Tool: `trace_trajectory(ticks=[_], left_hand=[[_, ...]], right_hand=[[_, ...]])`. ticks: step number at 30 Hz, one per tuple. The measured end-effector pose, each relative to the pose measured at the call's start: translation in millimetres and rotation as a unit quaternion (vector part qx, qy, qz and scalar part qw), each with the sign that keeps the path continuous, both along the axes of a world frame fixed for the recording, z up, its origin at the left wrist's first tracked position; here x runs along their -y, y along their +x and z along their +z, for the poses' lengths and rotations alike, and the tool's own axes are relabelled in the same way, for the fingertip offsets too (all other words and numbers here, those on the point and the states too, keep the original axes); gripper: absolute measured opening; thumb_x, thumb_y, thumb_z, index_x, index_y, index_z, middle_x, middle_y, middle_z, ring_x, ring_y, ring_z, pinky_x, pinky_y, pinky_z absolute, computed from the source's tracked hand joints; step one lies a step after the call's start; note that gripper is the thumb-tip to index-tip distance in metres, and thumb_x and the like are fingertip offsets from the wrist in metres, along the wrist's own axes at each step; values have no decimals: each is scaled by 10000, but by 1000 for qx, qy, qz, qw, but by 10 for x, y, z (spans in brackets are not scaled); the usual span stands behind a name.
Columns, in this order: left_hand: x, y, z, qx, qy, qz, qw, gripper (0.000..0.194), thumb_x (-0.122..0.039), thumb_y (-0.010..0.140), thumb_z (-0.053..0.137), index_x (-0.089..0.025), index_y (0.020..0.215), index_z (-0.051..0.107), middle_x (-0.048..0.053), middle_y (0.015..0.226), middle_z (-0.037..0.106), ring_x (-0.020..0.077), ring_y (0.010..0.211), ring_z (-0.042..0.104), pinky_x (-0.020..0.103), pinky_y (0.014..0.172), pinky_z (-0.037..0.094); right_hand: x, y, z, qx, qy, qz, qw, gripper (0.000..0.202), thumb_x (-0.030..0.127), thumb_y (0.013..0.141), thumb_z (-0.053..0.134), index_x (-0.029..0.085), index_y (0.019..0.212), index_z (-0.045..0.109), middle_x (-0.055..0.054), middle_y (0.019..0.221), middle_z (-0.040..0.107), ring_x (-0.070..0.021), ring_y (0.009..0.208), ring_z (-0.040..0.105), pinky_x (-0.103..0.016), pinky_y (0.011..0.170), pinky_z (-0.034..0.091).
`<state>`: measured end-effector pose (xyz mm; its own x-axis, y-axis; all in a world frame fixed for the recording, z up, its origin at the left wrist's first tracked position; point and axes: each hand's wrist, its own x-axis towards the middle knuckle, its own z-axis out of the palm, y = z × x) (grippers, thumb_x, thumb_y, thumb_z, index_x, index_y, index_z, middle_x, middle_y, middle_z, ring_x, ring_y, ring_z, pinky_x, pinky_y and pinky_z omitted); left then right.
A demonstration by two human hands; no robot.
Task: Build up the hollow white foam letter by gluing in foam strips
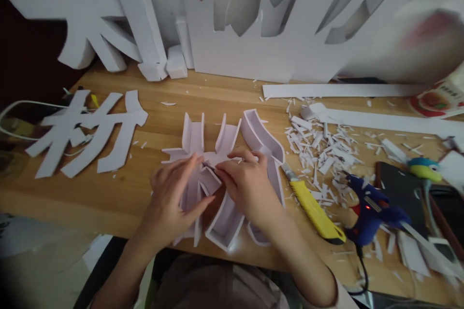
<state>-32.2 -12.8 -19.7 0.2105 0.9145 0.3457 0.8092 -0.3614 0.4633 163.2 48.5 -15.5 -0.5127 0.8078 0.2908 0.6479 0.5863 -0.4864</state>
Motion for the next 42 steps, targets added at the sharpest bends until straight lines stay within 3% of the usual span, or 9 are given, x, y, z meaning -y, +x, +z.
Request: trace_trajectory(ticks=[3,7,13,18,29,42], left_hand=[[75,-92,-49,20,84,74,994,595,-365,931,666,-167,1450,452,171,1379,656,304,1299,579,463,1080,382],[222,-179,-176,16,76,131,988,711,-503,899,668,-138,1467,446,235,1454,582,395,1369,528,573,1108,360],[340,-169,-441,119,22,102,987,758,-477,977,560,-162,1596,255,252,1630,321,371,1508,345,586,1161,350],[352,-157,-531,179,43,96,978,853,-426,945,610,-134,1619,176,269,1651,186,370,1556,214,575,1215,290],[347,-167,-533,187,10,111,976,887,-359,931,632,-110,1617,127,281,1592,262,371,1516,256,594,1213,281],[332,-180,-556,178,40,110,977,823,-285,926,629,-170,1608,183,227,1508,390,342,1394,411,554,1130,425]], right_hand=[[4,-16,31,-4,-5,7,1000,134,191,994,625,223,958,749,-68,1022,767,-254,1077,676,-434,931,350],[-5,-16,28,6,-6,12,1000,193,241,1018,574,233,979,763,-84,1052,759,-257,1049,684,-427,902,403],[-69,32,-19,8,-6,20,1000,203,272,1015,571,252,1031,773,-76,1015,764,-269,1046,684,-445,893,475],[-121,53,-41,1,-31,39,999,203,289,1017,570,253,1047,767,-61,987,770,-257,1072,671,-430,911,523],[-132,64,-53,-8,-49,33,998,208,295,1015,568,263,1036,772,-59,982,767,-265,1076,663,-454,932,511],[-148,42,-61,-36,-45,51,997,158,258,1015,605,233,989,759,-45,973,771,-231,975,681,-409,890,458]])
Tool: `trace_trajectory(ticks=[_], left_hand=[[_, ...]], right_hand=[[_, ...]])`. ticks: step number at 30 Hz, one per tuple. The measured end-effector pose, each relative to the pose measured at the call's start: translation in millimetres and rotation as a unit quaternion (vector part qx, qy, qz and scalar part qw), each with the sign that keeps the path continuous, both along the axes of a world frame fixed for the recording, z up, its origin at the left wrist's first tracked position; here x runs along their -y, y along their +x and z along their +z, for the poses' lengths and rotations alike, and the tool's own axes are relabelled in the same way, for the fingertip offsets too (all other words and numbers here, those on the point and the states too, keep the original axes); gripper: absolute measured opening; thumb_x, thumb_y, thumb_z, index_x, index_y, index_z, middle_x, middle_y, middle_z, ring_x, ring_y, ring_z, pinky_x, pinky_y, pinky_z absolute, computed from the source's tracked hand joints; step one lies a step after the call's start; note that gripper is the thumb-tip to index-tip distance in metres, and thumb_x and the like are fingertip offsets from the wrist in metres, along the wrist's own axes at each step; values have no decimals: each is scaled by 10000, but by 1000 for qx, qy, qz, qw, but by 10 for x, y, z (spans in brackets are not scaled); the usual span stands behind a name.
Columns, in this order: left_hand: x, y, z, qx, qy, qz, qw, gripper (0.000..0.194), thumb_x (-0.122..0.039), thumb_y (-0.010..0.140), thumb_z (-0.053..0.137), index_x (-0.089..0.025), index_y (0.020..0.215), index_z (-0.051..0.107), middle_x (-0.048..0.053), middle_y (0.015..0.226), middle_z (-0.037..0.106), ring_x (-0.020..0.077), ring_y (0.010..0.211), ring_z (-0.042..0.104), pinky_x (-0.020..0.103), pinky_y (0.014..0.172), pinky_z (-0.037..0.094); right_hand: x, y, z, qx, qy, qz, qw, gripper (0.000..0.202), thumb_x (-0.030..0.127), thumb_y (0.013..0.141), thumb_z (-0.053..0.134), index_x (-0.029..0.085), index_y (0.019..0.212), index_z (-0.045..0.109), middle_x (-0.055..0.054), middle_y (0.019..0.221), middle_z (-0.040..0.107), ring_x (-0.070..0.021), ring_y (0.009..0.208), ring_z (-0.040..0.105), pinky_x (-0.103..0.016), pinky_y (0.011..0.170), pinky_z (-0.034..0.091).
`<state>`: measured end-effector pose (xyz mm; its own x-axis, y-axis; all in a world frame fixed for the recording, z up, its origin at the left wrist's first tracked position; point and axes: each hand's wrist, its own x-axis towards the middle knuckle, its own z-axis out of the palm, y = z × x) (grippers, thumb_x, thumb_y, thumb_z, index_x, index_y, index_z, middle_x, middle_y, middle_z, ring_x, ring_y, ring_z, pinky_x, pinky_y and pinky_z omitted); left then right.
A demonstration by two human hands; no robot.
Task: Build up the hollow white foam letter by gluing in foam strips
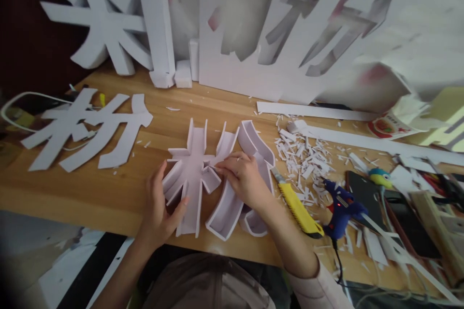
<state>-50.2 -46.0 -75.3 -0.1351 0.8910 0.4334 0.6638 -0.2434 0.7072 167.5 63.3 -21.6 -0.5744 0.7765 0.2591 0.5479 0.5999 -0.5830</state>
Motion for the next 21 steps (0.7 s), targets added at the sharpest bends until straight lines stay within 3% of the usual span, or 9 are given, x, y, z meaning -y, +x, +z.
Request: trace_trajectory(ticks=[8,13,17,21], left_hand=[[44,-13,-8,19,-51,14,998,818,-262,918,630,-225,1612,200,197,1522,380,351,1425,400,589,1165,389],[88,60,31,66,-103,45,991,792,-264,924,603,-241,1615,217,185,1567,344,360,1463,358,618,1194,339],[121,24,-29,80,-110,51,989,790,-318,931,596,-225,1618,219,199,1588,341,384,1455,376,621,1177,365],[137,-53,54,17,-15,73,997,718,-302,905,640,-252,1567,368,153,1500,456,346,1388,454,538,1128,429]], right_hand=[[111,-7,12,-14,44,-17,999,140,175,1011,596,204,1043,729,-22,929,773,-238,1005,653,-428,919,384],[144,31,125,-77,79,-125,986,118,171,999,602,203,1047,705,-21,933,763,-180,912,668,-343,849,490],[162,83,168,-137,16,-213,967,112,210,981,634,255,1020,728,16,944,750,-130,873,693,-240,794,535],[237,137,195,-203,-53,-249,946,169,251,962,666,293,1118,713,47,942,767,-94,825,722,-154,754,555]])
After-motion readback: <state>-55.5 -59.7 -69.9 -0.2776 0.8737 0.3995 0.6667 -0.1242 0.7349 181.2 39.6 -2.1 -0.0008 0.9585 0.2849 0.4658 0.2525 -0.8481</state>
